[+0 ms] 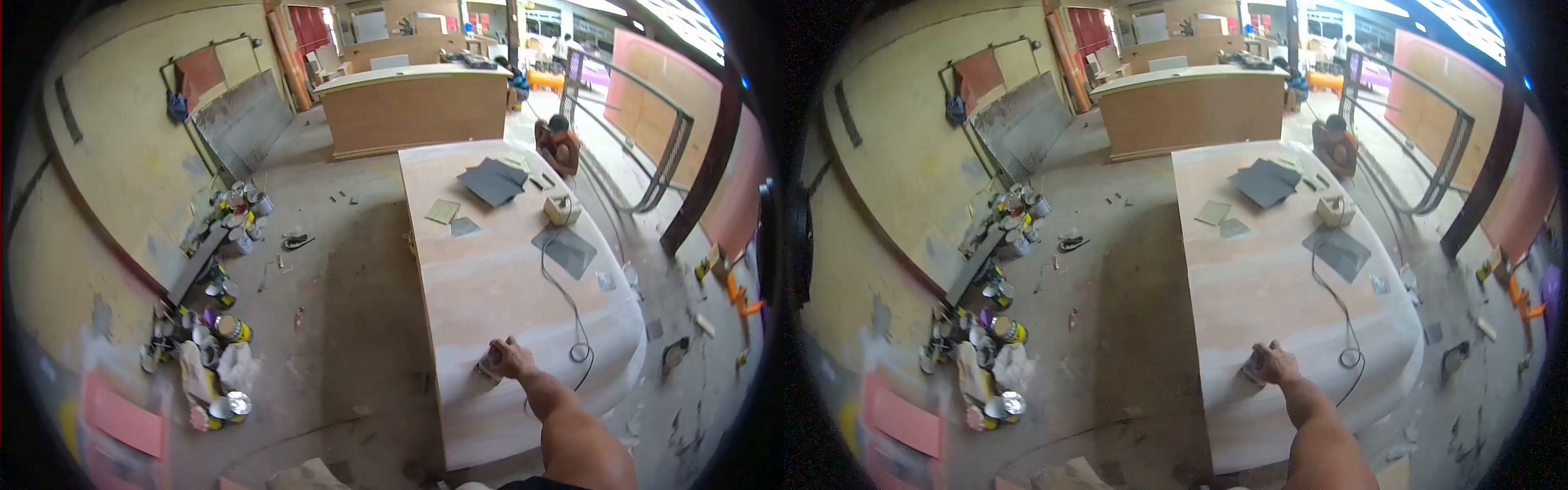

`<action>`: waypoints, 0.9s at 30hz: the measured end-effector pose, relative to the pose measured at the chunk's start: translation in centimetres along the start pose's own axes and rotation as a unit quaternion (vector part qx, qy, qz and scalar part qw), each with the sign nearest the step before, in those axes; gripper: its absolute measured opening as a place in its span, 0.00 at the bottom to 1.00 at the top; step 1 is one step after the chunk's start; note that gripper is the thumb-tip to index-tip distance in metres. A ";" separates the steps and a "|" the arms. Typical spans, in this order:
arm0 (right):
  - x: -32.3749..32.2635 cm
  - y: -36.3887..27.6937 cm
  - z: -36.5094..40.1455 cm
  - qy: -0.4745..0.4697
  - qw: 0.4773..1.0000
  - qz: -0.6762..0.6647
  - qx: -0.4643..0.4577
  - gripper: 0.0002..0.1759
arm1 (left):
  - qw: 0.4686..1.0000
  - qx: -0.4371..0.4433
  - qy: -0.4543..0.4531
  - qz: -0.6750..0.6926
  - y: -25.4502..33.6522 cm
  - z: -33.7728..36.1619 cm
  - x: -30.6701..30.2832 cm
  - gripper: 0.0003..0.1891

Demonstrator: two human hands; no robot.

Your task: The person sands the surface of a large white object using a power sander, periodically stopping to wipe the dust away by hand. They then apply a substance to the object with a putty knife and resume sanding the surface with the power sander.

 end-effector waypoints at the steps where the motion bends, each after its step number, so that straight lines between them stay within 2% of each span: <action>1: 0.3 0.3 -0.1 0.005 1.000 -0.006 0.002 0.41 | 1.000 0.002 0.001 -0.007 0.9 0.1 -0.3 0.34; 6: 0.5 0.2 0.2 0.028 0.999 -0.033 0.028 0.42 | 0.999 0.021 0.002 -0.025 3.8 -0.2 -2.2 0.33; 11: 0.1 -0.4 0.7 0.024 0.996 -0.035 0.083 0.42 | 0.999 0.015 -0.014 -0.037 4.2 -2.8 -2.3 0.31; 16: 0.8 0.0 -0.1 0.005 0.989 -0.023 0.149 0.48 | 0.999 -0.019 -0.028 -0.036 3.3 -9.0 -2.1 0.30; 18: 0.6 -0.6 -0.2 0.001 0.977 -0.065 0.202 0.51 | 0.998 -0.040 -0.027 -0.033 3.2 -12.7 -3.2 0.29; 19: 2.0 0.4 -0.3 -0.003 0.971 -0.073 0.227 0.47 | 0.998 -0.056 -0.026 -0.029 3.0 -14.6 -3.8 0.29; 20: 2.2 -0.1 -0.4 -0.016 0.962 -0.085 0.259 0.51 | 0.996 -0.078 -0.027 -0.023 2.5 -16.3 -4.2 0.29; 21: 5.2 2.9 -0.7 0.004 0.951 -0.076 0.299 0.53 | 0.994 -0.101 -0.025 -0.019 1.9 -17.7 -4.7 0.29; 22: 4.5 1.0 -0.7 -0.014 0.936 -0.063 0.346 0.53 | 0.992 -0.120 -0.021 -0.012 1.4 -19.2 -5.5 0.28; 24: 1.4 -6.2 -0.7 -0.099 0.942 0.009 0.319 0.52 | 0.990 -0.144 -0.007 0.001 1.2 -22.4 -7.3 0.28; 27: 2.3 -9.2 0.9 -0.141 0.937 0.022 0.317 0.52 | 0.987 -0.159 0.018 0.022 1.8 -27.2 -9.5 0.27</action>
Point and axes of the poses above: each hand's wrist, its own z-axis away from the middle knuckle, its own x-axis out of the palm, y = z × x, the point moved 7 cm from there along -z, towards the middle knuckle, and after that the axes turned 11 degrees about -x, right-handed, at the moved point
